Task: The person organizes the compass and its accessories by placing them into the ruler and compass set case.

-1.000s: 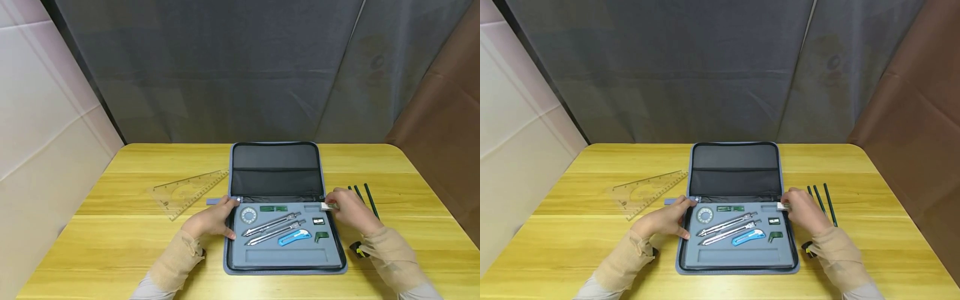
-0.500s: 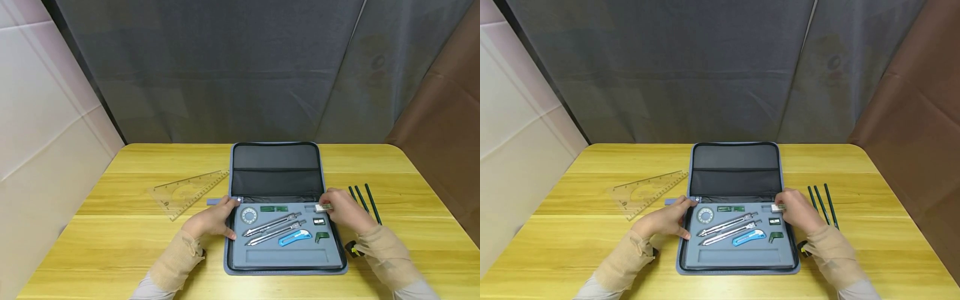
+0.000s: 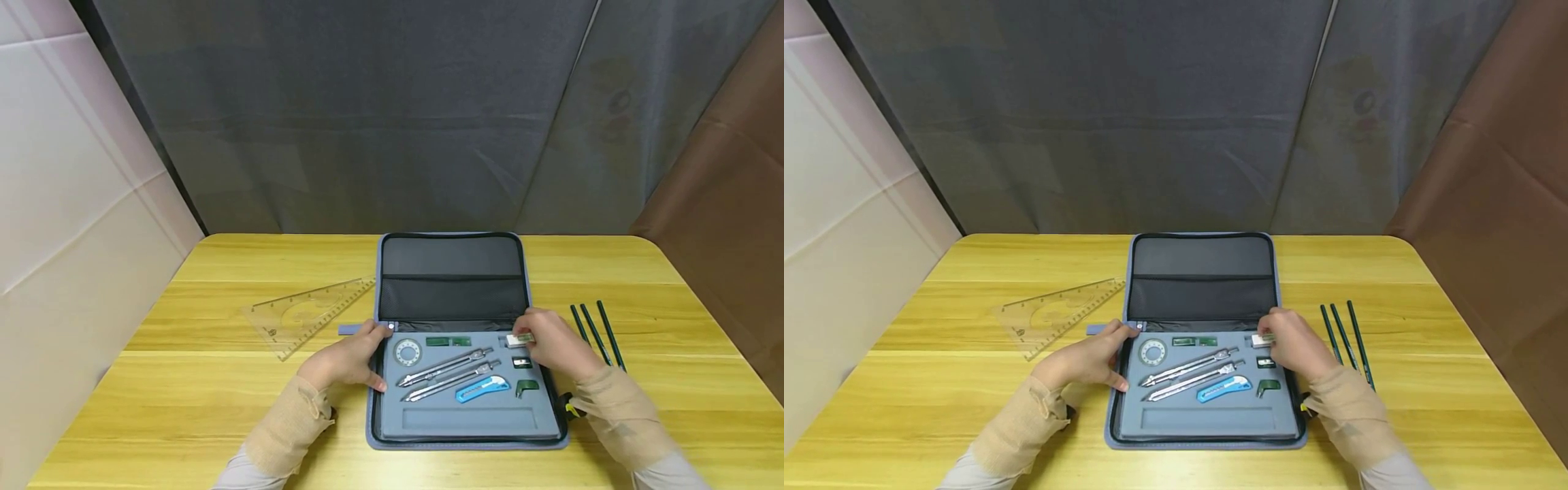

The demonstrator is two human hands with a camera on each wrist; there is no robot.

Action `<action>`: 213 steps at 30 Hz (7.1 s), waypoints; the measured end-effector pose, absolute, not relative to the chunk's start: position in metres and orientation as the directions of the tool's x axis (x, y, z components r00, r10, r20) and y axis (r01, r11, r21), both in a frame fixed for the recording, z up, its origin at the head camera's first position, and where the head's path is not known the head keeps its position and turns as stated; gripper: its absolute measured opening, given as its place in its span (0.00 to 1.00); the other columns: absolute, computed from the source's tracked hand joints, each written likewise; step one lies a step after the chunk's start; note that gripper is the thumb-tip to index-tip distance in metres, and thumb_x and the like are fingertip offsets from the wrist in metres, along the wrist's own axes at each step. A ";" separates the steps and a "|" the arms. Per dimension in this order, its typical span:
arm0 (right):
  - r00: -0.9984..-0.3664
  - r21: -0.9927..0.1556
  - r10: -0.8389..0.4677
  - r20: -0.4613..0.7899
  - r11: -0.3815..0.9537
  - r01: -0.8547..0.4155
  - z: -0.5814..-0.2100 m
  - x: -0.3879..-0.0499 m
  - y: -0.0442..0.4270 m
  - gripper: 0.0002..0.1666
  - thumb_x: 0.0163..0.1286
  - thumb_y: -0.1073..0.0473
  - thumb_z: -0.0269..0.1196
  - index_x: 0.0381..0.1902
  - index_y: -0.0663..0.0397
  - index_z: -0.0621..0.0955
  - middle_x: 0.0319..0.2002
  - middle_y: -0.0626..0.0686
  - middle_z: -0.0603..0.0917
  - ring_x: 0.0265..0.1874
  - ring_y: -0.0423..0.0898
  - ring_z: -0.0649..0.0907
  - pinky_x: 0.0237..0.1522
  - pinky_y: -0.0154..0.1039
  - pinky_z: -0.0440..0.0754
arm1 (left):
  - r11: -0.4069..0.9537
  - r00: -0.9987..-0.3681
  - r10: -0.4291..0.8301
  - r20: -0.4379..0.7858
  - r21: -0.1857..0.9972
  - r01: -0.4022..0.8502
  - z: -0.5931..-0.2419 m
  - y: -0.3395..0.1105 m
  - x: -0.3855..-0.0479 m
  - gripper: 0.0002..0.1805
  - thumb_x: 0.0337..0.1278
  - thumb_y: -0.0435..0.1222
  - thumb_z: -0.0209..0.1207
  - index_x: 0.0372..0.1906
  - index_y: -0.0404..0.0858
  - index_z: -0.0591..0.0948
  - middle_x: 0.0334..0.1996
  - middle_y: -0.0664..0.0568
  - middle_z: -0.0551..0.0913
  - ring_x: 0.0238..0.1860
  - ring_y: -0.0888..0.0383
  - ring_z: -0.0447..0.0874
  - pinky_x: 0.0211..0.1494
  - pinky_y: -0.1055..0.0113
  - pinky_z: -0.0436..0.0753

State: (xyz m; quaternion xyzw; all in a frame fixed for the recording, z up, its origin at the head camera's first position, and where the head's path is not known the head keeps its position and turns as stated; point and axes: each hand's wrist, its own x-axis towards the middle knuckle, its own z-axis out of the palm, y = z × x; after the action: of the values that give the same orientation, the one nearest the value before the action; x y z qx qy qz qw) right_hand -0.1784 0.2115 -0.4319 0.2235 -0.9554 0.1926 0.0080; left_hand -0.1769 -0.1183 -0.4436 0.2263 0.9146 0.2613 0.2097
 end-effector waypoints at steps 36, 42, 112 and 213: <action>-0.913 -0.387 -0.406 0.041 0.836 -0.389 -0.436 -0.182 0.205 0.14 0.43 0.81 0.61 0.27 0.62 0.82 0.26 0.52 0.77 0.28 0.46 0.78 0.28 0.39 0.79 | 0.740 -0.812 0.532 -0.240 0.599 0.307 -0.445 -0.120 -0.176 0.45 0.31 0.38 0.72 0.60 0.35 0.64 0.53 0.43 0.62 0.54 0.47 0.67 0.60 0.54 0.68; -0.909 -0.390 -0.415 0.032 0.833 -0.393 -0.437 -0.183 0.206 0.14 0.44 0.81 0.60 0.27 0.62 0.82 0.26 0.51 0.77 0.27 0.46 0.77 0.27 0.38 0.79 | 0.746 -0.812 0.529 -0.246 0.591 0.307 -0.445 -0.119 -0.177 0.44 0.31 0.39 0.72 0.60 0.35 0.64 0.51 0.44 0.63 0.52 0.49 0.68 0.59 0.56 0.70; -0.798 -0.224 -0.590 0.124 0.767 -0.602 -0.442 -0.178 0.207 0.17 0.48 0.83 0.54 0.18 0.59 0.82 0.17 0.47 0.65 0.19 0.39 0.61 0.20 0.30 0.60 | 0.796 -0.831 0.485 -0.273 0.531 0.290 -0.440 -0.115 -0.174 0.46 0.31 0.40 0.72 0.61 0.36 0.64 0.60 0.38 0.60 0.59 0.44 0.65 0.59 0.54 0.69; -0.982 -0.290 -0.116 -0.148 0.954 -0.070 -0.446 -0.167 0.287 0.25 0.49 0.76 0.55 0.48 0.79 0.67 0.35 0.77 0.75 0.19 0.51 0.73 0.19 0.38 0.66 | 0.827 -0.836 0.451 -0.311 0.498 0.261 -0.436 -0.109 -0.173 0.46 0.32 0.38 0.72 0.62 0.35 0.64 0.58 0.40 0.62 0.55 0.46 0.68 0.58 0.54 0.70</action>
State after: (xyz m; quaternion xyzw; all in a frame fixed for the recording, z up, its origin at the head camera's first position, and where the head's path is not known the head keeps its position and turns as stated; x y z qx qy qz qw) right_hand -0.1674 0.2874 -0.4464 0.0472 -0.9852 0.1433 -0.0818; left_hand -0.1733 -0.1086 -0.4355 0.1913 0.9318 0.2235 0.2125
